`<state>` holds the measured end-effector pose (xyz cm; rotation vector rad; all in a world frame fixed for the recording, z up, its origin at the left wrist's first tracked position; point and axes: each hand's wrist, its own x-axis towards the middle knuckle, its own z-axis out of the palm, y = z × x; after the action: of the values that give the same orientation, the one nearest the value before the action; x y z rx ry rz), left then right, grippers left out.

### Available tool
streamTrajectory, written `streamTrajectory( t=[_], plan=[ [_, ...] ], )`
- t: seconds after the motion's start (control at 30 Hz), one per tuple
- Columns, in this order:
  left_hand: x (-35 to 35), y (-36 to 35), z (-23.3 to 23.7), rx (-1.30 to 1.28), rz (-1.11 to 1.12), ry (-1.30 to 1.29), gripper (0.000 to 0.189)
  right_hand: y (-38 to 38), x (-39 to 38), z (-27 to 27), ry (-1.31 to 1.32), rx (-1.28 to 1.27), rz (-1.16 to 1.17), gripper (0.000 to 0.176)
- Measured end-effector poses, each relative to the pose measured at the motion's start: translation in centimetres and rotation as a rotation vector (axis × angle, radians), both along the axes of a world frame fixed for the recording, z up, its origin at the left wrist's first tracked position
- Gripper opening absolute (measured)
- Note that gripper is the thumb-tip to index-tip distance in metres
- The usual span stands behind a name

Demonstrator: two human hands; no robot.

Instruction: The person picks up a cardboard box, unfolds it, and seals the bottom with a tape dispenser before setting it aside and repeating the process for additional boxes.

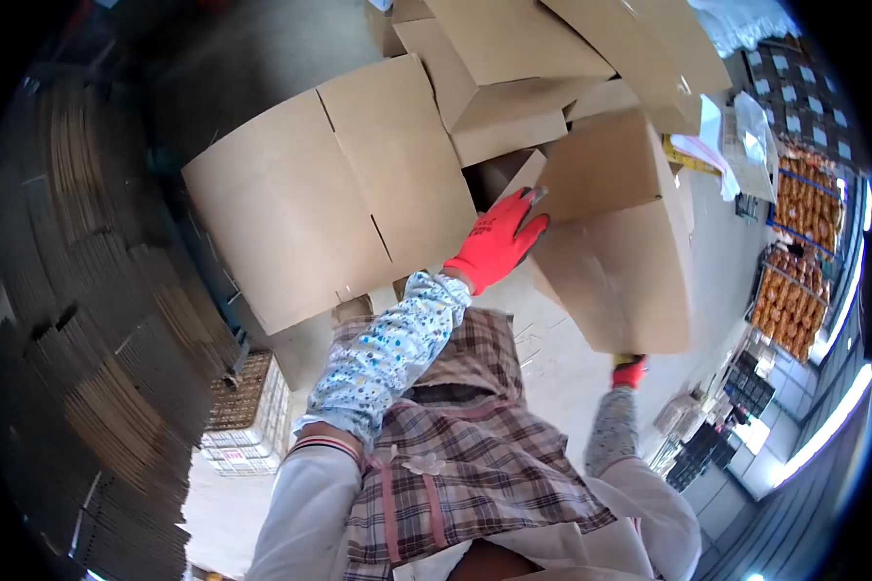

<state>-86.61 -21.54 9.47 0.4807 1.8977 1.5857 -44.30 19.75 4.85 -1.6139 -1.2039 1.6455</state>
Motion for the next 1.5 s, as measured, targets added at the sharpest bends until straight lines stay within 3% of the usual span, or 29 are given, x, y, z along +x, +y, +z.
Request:
streamTrajectory(
  t=[0.03,0.1,0.17,0.2,0.27,0.3,0.37,0.4,0.43,0.5,0.57,0.63,0.7,0.73,0.77,0.83,0.9,0.97,1.03,1.1,1.13,1.17,1.2,1.23,1.27,1.37,1.4,1.43,1.5],
  plan=[
    [-0.3,0.4,-0.5,0.105,0.067,-0.115,0.052,4.4,5.5,-7.7,0.378,-0.321,0.198,0.052],
    [1.3,-1.5,-3.1,0.05,0.108,-0.241,0.049,4.3,3.4,-18.4,0.284,-0.267,0.456,0.034],
    [2.9,-5.3,-6.4,-0.101,0.118,-0.417,0.05,-1.5,-9.9,-19.5,0.197,-0.228,0.096,0.023],
    [4.2,-7.8,-8.8,-0.199,0.104,-0.477,0.051,-1.7,-14.1,-21.0,0.12,-0.43,-0.124,0.023],
    [9.0,-14.2,-16.7,-0.197,0.339,-0.638,0.057,-0.5,-16.5,-25.4,0.158,-0.391,0.185,0.026],
    [10.6,-18.2,-19.9,-0.471,0.345,-0.52,0.058,-3.1,-18.9,-23.5,0.187,-0.495,0.169,0.032],
    [11.8,-25.2,-22.3,-0.694,0.478,-0.484,0.053,-9.4,-21.1,-23.5,0.082,-0.26,0.228,0.035],
    [15.7,-30.4,-29.0,-0.701,0.694,-0.495,0.053,-12.1,-22.6,-23.6,-0.037,-0.271,0.277,0.038],
    [16.4,-33.8,-28.8,-0.908,0.479,-0.223,0.06,-14.9,-24.3,-23.8,-0.158,-0.282,0.328,0.042],
    [18.4,-41.0,-33.8,-1.358,0.367,-0.294,0.063,-20.1,-30.7,-23.1,-0.399,0.374,0.687,0.052],
    [14.7,-40.5,-32.5,-1.457,0.835,-0.52,0.069,-20.9,-35.0,-26.8,-0.752,0.799,0.85,0.062],
    [15.1,-43.9,-36.1,-1.536,0.644,-0.607,0.068,-18.3,-36.9,-32.3,-0.978,0.75,1.052,0.061],
    [17.5,-47.6,-41.6,-1.395,0.316,-0.513,0.067,-16.2,-37.3,-36.1,-0.966,0.724,1.243,0.056],
    [17.8,-47.2,-42.3,-1.275,0.276,-0.402,0.067,-16.1,-37.0,-35.7,-0.967,0.711,1.334,0.054],
    [18.7,-47.3,-41.8,-0.809,0.774,-0.424,0.064,-16.3,-36.9,-35.2,-0.962,0.696,1.425,0.051],
    [20.0,-48.1,-38.4,-0.668,0.95,-0.466,0.061,-18.3,-37.3,-29.3,-0.784,0.342,1.414,0.035],
    [20.3,-49.6,-33.3,-0.361,1.26,-0.503,0.056,-21.7,-37.9,-20.4,-0.382,0.633,1.244,0.033],
    [18.5,-48.5,-19.8,-0.332,1.33,-0.445,0.053,-18.7,-36.6,-13.1,-0.6,0.312,1.282,0.033],
    [16.0,-47.3,-6.1,-0.267,1.311,-0.3,0.051,-17.1,-38.8,-2.6,-1.06,0.569,1.635,0.031],
    [13.1,-45.4,3.5,-0.199,1.278,-0.049,0.05,-12.7,-40.6,1.8,-0.58,0.224,1.446,0.031],
    [11.6,-44.3,5.9,-0.224,1.287,0.082,0.05,-12.4,-41.9,3.3,-0.509,0.607,1.738,0.031],
    [10.0,-43.5,7.4,-0.269,1.331,0.166,0.051,-12.2,-43.6,4.6,-0.418,1.019,1.99,0.031],
    [8.4,-44.0,7.3,-0.346,1.389,0.156,0.066,-12.0,-44.9,3.9,-0.307,1.161,1.983,0.03],
    [6.6,-44.4,5.4,-0.102,1.59,0.206,0.066,-17.3,-47.6,8.0,-0.569,0.845,2.003,0.031],
    [4.4,-44.8,5.5,-0.001,1.572,0.343,0.068,-22.8,-50.4,12.3,-0.85,0.571,1.966,0.032],
    [-1.7,-43.8,7.3,0.06,1.546,0.356,0.086,-33.9,-51.4,21.6,-0.696,0.587,2.158,0.05],
    [-2.9,-42.9,8.0,-0.044,1.582,0.365,0.091,-35.7,-50.5,22.3,-0.618,0.559,2.195,0.054],
    [-3.9,-43.8,7.4,0.08,1.523,0.339,0.092,-37.4,-49.6,23.0,-0.54,0.528,2.23,0.059],
    [-4.2,-45.1,6.3,0.094,1.462,0.304,0.09,-38.8,-48.6,21.4,-0.262,0.944,2.628,0.068]
  ],
)
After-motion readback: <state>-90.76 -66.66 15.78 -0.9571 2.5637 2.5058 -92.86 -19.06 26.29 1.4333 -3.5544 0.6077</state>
